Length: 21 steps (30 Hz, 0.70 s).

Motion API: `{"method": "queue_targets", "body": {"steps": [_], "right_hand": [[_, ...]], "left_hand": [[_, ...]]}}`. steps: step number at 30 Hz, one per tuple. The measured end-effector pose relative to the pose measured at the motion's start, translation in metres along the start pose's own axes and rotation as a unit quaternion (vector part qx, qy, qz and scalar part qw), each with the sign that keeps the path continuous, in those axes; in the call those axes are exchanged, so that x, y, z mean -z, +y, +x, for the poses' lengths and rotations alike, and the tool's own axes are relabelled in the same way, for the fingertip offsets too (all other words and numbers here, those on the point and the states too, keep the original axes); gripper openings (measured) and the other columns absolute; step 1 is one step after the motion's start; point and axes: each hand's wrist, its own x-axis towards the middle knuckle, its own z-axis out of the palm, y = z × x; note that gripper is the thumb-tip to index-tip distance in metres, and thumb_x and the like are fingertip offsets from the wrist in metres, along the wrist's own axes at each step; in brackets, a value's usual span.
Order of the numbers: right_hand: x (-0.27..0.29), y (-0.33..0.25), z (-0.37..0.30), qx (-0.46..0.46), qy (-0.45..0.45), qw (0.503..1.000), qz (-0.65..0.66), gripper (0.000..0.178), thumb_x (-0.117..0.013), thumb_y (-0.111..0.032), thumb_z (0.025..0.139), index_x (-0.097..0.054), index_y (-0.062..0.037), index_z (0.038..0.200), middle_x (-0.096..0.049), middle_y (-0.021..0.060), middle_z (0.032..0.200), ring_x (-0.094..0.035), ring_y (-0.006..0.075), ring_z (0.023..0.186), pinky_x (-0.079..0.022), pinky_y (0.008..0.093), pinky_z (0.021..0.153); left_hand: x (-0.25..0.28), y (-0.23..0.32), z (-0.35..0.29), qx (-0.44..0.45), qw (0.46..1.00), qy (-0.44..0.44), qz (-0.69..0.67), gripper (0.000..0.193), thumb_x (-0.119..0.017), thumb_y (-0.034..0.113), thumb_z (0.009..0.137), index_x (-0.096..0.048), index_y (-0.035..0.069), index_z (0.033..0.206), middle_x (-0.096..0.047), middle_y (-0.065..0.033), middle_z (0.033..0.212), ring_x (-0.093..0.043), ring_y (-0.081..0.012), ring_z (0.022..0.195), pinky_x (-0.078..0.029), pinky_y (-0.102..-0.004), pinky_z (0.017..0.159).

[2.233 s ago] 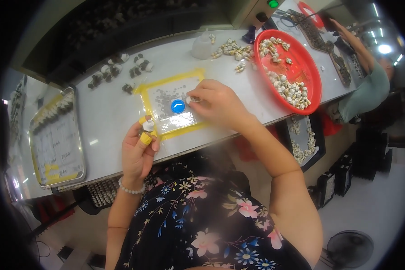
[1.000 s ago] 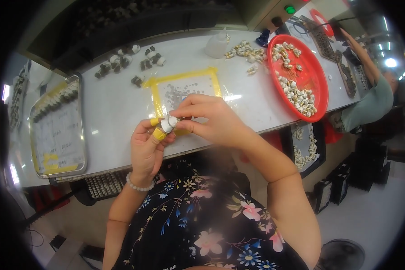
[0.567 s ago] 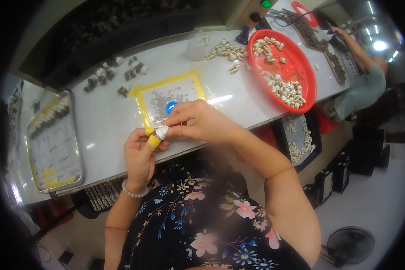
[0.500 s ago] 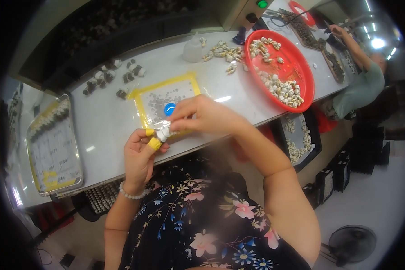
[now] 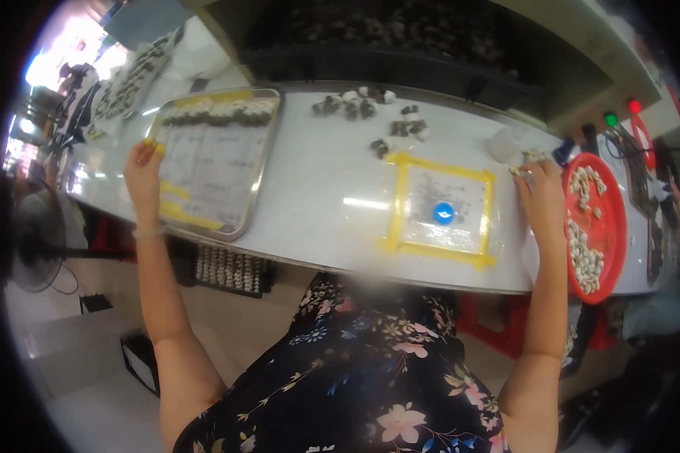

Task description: The person assembles plastic components onto a base plate by hand, taking the components from a tray and a container and attaching them to the base plate.

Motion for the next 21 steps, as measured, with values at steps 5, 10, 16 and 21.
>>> {"method": "queue_targets", "body": {"steps": [5,10,16,21], "right_hand": [[0.015,-0.027,-0.012,-0.047,-0.062,0.995,0.061,0.015,-0.06,-0.001,0.077,-0.059,-0.0012,0.091,-0.057,0.0133,0.089,-0.059,0.027,0.074,-0.047,0.0335,0.065],[0.03,-0.031,-0.023,-0.036,-0.08,0.991,0.105,0.021,-0.06,0.001,0.077,-0.06,-0.0011,0.098,-0.056,0.0115,0.086,-0.059,0.0226,0.073,-0.046,0.03,0.064],[0.035,-0.044,-0.034,-0.067,-0.088,0.982,0.156,0.027,-0.061,0.002,0.076,-0.059,-0.001,0.103,-0.054,0.01,0.085,-0.056,0.0196,0.074,-0.046,0.0269,0.066],[0.03,-0.043,-0.039,-0.038,-0.116,0.974,0.189,0.029,-0.058,0.003,0.076,-0.059,0.0008,0.105,-0.054,0.0095,0.088,-0.056,0.0171,0.075,-0.046,0.0259,0.067]], "left_hand": [[0.025,-0.069,0.07,-0.01,0.973,0.046,0.225,0.03,-0.064,0.012,0.074,-0.059,0.001,0.102,-0.066,-0.0117,0.085,-0.063,-0.0214,0.077,-0.048,-0.0303,0.07],[0.002,-0.107,0.105,-0.066,0.957,0.051,0.276,0.025,-0.062,0.015,0.075,-0.06,0.006,0.098,-0.065,-0.0138,0.087,-0.062,-0.0294,0.082,-0.047,-0.036,0.072],[-0.014,-0.124,0.117,-0.059,0.968,-0.004,0.245,0.025,-0.057,0.013,0.079,-0.06,0.003,0.101,-0.065,-0.016,0.092,-0.062,-0.0292,0.089,-0.047,-0.0356,0.076],[-0.007,-0.132,0.125,-0.044,0.98,-0.056,0.186,0.028,-0.053,0.013,0.081,-0.059,0.002,0.106,-0.063,-0.0176,0.102,-0.062,-0.0282,0.093,-0.047,-0.0347,0.078]]}}
